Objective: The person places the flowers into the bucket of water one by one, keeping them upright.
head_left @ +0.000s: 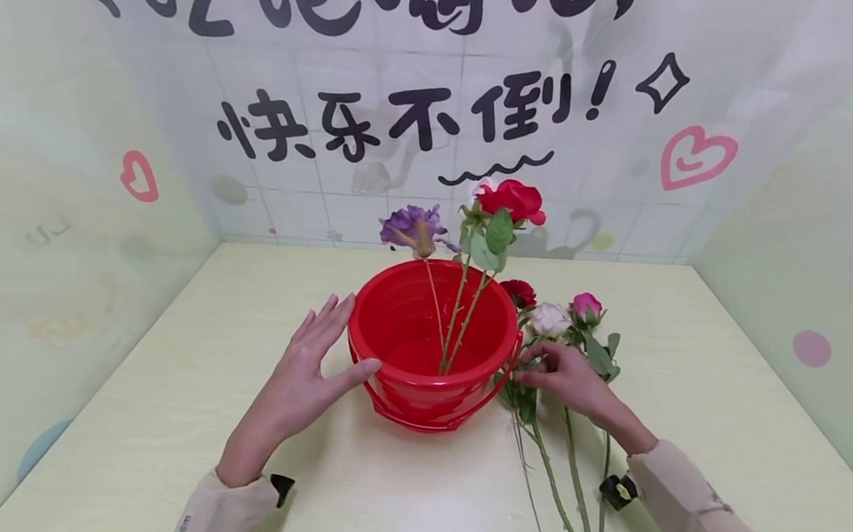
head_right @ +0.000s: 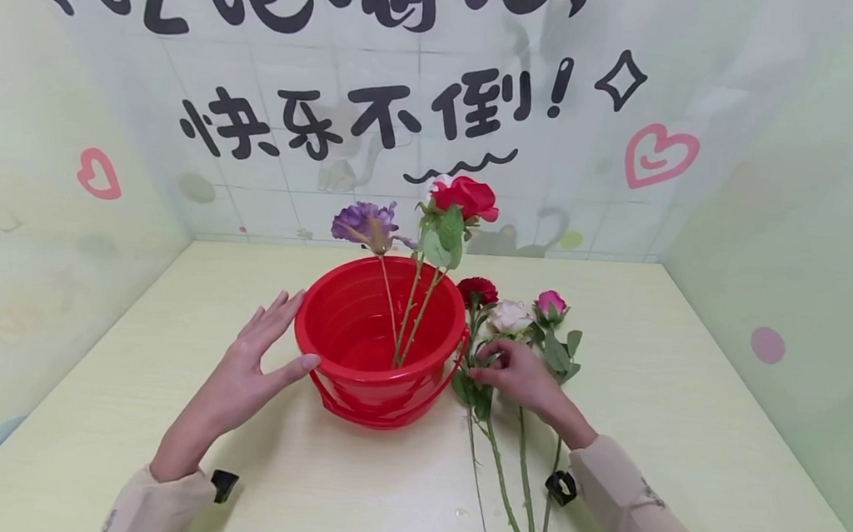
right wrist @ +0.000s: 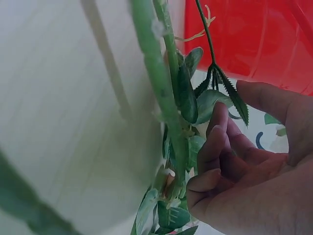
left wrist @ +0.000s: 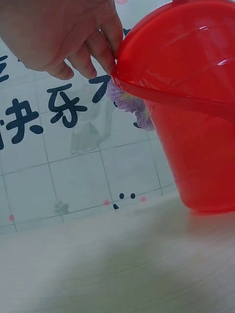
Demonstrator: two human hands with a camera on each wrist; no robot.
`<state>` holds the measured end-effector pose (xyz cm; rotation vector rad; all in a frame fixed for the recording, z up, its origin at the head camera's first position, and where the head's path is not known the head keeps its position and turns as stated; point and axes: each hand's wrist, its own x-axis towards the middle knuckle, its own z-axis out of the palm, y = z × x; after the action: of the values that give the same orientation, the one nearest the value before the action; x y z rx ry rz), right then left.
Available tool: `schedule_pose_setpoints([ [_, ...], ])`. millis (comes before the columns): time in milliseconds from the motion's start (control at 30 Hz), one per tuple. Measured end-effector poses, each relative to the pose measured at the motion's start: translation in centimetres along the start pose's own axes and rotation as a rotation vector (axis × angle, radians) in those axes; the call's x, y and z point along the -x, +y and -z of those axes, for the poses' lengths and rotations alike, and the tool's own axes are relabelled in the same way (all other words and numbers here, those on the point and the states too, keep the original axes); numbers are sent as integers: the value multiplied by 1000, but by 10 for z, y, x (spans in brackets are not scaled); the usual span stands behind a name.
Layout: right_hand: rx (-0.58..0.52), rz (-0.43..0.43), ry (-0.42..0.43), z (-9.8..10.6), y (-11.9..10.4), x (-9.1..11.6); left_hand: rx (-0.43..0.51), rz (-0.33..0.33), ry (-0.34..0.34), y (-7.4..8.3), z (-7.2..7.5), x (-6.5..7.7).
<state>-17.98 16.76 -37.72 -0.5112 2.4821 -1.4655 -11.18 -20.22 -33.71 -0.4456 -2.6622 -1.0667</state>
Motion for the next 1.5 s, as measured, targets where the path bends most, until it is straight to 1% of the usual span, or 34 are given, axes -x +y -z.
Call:
schedule_pose_setpoints([
  [267,35,-2,42,-3,-4,-5,-1,-5,4,-1,0,0],
  [500,57,-41,55,-6,-5,-11,-1,-8,5,-1,0,1],
  [667,29,-48,31,-11,-4,-15,3,-15,7,-1,0,1],
  [767,15,-51,31,-13,-3,-16,5,-21,10,-1,0,1],
  [1067,-4,-51,70,-15,-1,-17,8,-32,17,-1,0,1],
  [1300,-58,-14,92,-12,0,-15,6,-32,13,-1,0,0],
  [1500,-91,-16,122,-12,0,-14,5,-25,11,-1,0,0],
])
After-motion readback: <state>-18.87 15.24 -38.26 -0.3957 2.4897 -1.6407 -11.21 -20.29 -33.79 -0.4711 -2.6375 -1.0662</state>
